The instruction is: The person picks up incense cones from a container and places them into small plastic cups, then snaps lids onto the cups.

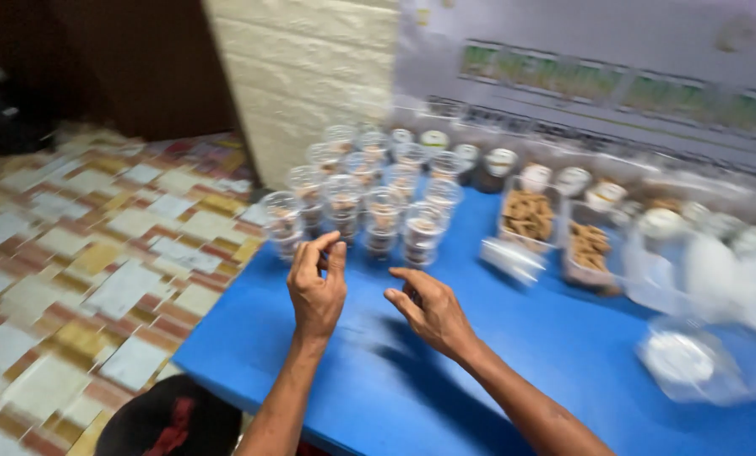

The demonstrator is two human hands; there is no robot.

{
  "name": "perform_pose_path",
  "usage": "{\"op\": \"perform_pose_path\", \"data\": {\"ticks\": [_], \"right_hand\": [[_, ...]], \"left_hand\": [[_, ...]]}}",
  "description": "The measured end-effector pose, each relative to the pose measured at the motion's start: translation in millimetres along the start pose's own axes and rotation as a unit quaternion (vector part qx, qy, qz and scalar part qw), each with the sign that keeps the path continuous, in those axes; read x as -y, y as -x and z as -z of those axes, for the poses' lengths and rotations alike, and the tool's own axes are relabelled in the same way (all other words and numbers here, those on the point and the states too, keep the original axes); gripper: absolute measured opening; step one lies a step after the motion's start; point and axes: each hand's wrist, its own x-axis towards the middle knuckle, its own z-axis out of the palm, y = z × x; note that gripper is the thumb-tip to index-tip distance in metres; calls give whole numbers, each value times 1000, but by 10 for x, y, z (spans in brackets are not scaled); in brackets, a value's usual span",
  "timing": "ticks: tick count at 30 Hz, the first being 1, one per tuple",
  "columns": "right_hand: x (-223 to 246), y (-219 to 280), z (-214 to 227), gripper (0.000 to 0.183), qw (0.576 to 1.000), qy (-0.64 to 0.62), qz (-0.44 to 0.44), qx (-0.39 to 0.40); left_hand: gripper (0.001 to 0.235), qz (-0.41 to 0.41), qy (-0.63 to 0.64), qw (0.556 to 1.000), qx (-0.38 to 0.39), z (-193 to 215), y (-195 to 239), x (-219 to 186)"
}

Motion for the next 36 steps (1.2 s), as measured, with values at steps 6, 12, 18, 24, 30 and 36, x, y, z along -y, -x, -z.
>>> {"op": "perform_pose_path", "data": {"ticks": [6,12,18,24,30,36], "right_hand": [[-130,699,1058,30,994,86,-46,-57],[-266,1151,1887,26,969,193,-88,-127],[-751,1473,2013,25,958,212,-141,-129],[-1051,1532,1936,26,947,229,-192,-116],[-1109,1521,1844,25,944,294,-136,-65],[-1130,1511,1853,25,940,306,-145,-43]], "left_hand": [[13,-47,104,981,158,-673,353,-753],[12,-75,168,940,286,-1381,790,-1218],[16,-78,146,893,419,-1767,1302,-1208],[14,-24,77,866,493,-1865,1540,-965],[10,-35,43,827,559,-1832,1466,-1010],[11,-35,50,825,562,-1836,1435,-1026]]}}
